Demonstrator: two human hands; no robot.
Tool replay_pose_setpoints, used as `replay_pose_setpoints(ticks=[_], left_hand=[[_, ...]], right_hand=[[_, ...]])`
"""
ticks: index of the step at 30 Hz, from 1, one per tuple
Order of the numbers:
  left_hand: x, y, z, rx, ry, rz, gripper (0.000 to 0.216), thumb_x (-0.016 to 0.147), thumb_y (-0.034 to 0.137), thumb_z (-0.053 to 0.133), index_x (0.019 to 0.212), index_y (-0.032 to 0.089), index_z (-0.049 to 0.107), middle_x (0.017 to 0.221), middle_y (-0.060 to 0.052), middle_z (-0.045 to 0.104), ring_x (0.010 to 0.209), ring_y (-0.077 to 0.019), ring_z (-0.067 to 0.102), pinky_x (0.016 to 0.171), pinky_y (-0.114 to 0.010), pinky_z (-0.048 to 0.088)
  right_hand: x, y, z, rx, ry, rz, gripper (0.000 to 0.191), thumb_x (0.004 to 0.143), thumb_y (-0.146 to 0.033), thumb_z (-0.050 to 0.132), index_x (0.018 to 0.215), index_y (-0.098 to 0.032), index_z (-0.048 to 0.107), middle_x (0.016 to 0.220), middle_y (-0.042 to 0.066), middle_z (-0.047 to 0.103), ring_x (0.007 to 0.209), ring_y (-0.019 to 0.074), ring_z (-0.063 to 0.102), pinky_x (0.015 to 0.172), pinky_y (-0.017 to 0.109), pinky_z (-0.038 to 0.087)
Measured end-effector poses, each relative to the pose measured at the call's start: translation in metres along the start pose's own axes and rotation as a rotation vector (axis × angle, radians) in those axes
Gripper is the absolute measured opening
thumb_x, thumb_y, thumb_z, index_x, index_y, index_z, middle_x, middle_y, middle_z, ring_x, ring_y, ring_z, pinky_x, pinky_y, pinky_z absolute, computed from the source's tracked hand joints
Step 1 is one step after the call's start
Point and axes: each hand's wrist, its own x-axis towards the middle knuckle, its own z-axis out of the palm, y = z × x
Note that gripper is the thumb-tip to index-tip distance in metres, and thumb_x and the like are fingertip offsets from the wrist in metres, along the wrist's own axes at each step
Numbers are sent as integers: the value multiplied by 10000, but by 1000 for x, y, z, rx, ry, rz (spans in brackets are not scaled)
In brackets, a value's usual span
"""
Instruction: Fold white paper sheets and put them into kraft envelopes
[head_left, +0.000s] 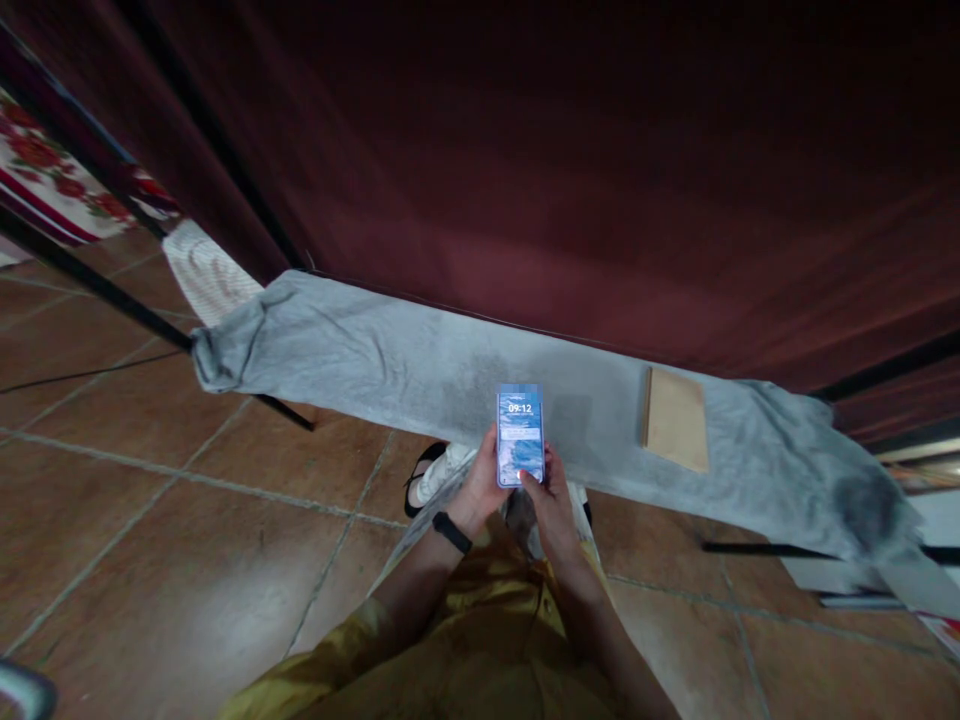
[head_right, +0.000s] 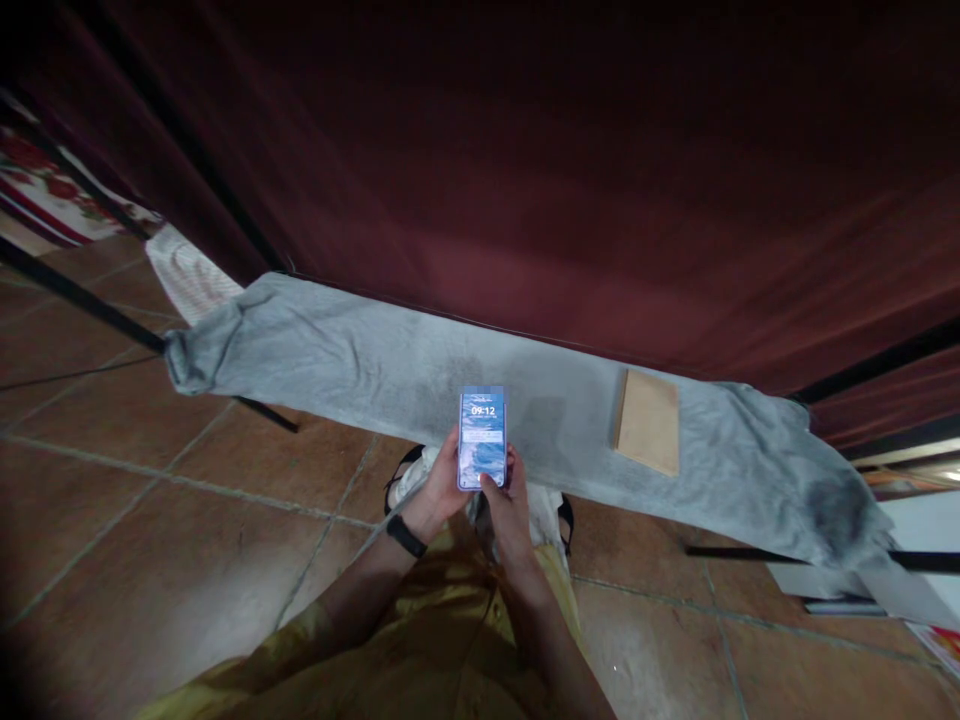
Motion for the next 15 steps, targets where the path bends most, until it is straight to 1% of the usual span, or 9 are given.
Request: replay_pose_setpoints(ticks=[4, 7, 9, 12, 15], left_hand=[[1, 0, -2, -12, 8, 7, 434, 951, 509, 532, 1028, 123, 714, 922, -98, 774, 824, -235, 738, 870, -370, 574], [1, 0, -2, -11, -2, -9, 454, 955, 522, 520, 1054, 126, 718, 937, -113, 779, 898, -261, 737, 889, -382, 569], [2, -1, -2, -21, 18, 2, 445, 961, 499, 515, 1077, 120, 718, 963, -117, 778, 923, -264, 737, 891, -376, 569], [2, -1, -3, -39, 44, 16, 429, 973, 466, 500, 1081, 113, 719, 996, -116, 777, 922, -253, 738, 888, -359, 569], [2, -1, -4, -46, 40, 6, 435, 984, 463, 479, 1096, 116, 717, 1012, -115, 776, 936, -258, 736, 883, -361, 571]], right_hand=[[-2, -4, 2, 13, 21, 28, 553, 728, -383, 762, 1243, -275, 593, 1227, 35, 683, 1108, 241, 633, 1009, 403, 488], [-3, -4, 2, 11, 31, 43, 567, 728, -378, 762, 1258, -278, 589, 1237, 39, 683, 1107, 247, 631, 1005, 410, 490], [-4, -5, 2, 14, 37, 60, 570, 722, -373, 766, 1256, -278, 592, 1225, 42, 689, 1088, 249, 637, 990, 409, 498], [-6, -7, 3, 53, 32, 85, 550, 725, -363, 757, 1246, -287, 599, 1197, 30, 699, 1055, 236, 652, 967, 390, 512], [-8, -11, 4, 108, 25, 103, 513, 731, -356, 743, 1224, -292, 615, 1220, 15, 693, 1088, 228, 652, 976, 370, 510]])
